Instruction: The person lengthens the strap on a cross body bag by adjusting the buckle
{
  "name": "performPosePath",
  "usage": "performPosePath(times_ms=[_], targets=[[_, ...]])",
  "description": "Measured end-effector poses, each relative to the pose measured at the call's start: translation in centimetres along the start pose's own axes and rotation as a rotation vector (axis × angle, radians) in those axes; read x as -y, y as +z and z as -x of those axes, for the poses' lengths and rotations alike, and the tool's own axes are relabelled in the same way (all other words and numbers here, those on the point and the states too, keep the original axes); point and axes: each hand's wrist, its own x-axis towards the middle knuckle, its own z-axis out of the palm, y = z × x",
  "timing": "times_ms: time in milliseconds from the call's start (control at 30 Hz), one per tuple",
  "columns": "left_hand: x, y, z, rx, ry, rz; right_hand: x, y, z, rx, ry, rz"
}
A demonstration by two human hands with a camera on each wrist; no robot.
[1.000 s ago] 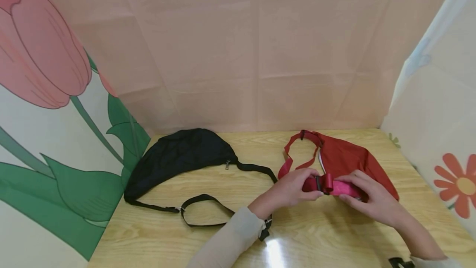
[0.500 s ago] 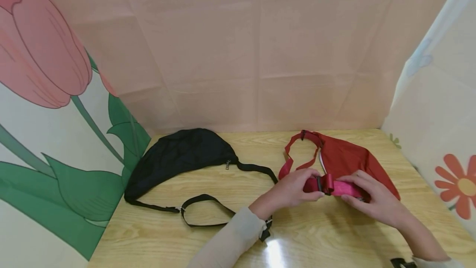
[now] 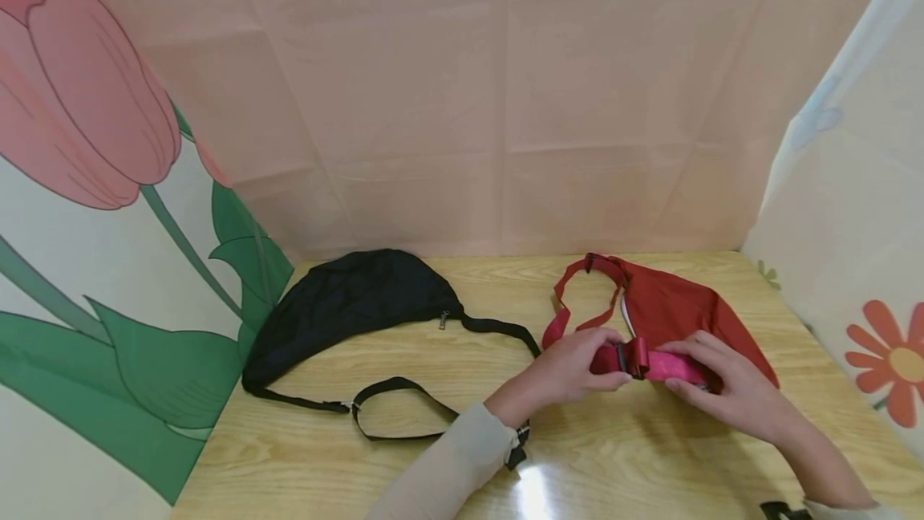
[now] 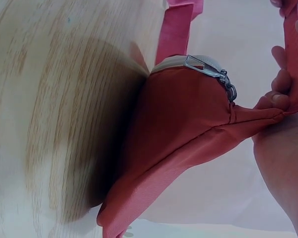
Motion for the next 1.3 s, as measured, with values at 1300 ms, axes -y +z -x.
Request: performPosePath(times_ms=[1300], targets=[[-0.11,0.16,-0.10,0.009,-0.032,0.005,-0.10,-0.55,0.16,0.014,0.008,-0.015]])
